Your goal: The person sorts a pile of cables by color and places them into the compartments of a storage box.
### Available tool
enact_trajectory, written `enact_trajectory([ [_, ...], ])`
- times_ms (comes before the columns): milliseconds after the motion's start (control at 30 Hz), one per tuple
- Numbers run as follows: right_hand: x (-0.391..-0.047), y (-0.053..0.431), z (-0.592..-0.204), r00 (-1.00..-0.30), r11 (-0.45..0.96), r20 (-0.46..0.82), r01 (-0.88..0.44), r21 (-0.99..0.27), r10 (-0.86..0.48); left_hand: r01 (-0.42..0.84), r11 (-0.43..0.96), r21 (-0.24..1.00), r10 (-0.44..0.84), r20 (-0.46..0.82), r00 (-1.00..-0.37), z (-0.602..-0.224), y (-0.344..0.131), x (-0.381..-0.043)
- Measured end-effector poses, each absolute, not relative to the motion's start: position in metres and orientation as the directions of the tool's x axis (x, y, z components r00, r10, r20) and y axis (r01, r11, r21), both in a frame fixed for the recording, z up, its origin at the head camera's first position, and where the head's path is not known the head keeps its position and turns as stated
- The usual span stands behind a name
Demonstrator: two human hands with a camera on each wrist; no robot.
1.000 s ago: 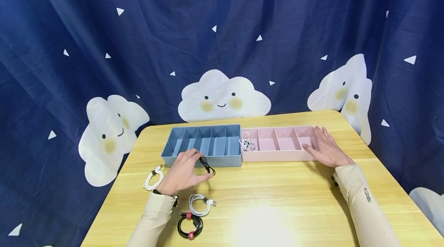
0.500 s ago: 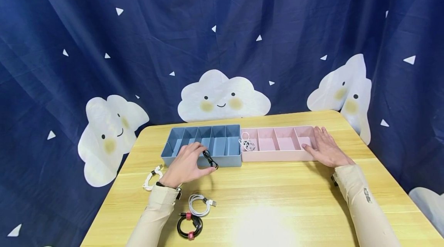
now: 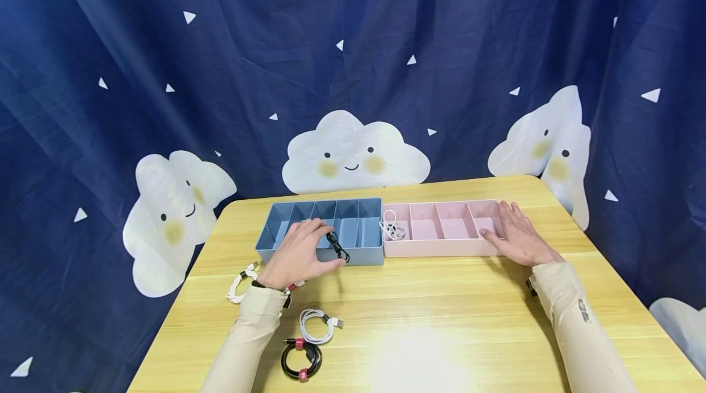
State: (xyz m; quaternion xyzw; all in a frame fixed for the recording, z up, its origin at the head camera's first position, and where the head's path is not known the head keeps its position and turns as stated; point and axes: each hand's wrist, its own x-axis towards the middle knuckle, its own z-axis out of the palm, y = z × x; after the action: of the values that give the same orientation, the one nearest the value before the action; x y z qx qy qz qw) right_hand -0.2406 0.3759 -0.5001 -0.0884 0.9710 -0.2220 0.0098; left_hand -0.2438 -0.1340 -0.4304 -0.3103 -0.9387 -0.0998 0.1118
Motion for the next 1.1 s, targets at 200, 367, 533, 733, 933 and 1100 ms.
enact_trajectory([
  [200, -0.241, 0.376, -0.5, -0.985, 0.888, 0.019, -0.163, -0.43, -0.171, 0.607, 0.785, 0.123, 0.562, 0.271, -0.781, -0.429, -0.13, -0.249],
  [367, -0.241, 0.376, -0.5, -0.985, 0.89, 0.018, -0.163, -0.426, -0.172, 0.612, 0.782, 0.117, 0.569, 0.268, -0.778, -0.428, -0.128, -0.254],
  [533, -0.241, 0.376, -0.5, -0.985, 0.89, 0.021, -0.162, -0.425, -0.17, 0.62, 0.774, 0.129, 0.576, 0.262, -0.774, -0.426, -0.124, -0.258],
  [733, -0.24, 0.375, -0.499, -0.985, 0.886, 0.015, -0.162, -0.435, -0.173, 0.629, 0.766, 0.13, 0.586, 0.261, -0.767, -0.426, -0.121, -0.262],
  [933, -0.24, 0.375, -0.498, -0.984, 0.888, 0.018, -0.167, -0.428, -0.176, 0.639, 0.759, 0.124, 0.594, 0.268, -0.758, -0.424, -0.117, -0.268],
  [1100, -0.24, 0.376, -0.498, -0.985, 0.887, 0.012, -0.161, -0.433, -0.173, 0.637, 0.761, 0.124, 0.595, 0.259, -0.761, -0.422, -0.115, -0.271],
])
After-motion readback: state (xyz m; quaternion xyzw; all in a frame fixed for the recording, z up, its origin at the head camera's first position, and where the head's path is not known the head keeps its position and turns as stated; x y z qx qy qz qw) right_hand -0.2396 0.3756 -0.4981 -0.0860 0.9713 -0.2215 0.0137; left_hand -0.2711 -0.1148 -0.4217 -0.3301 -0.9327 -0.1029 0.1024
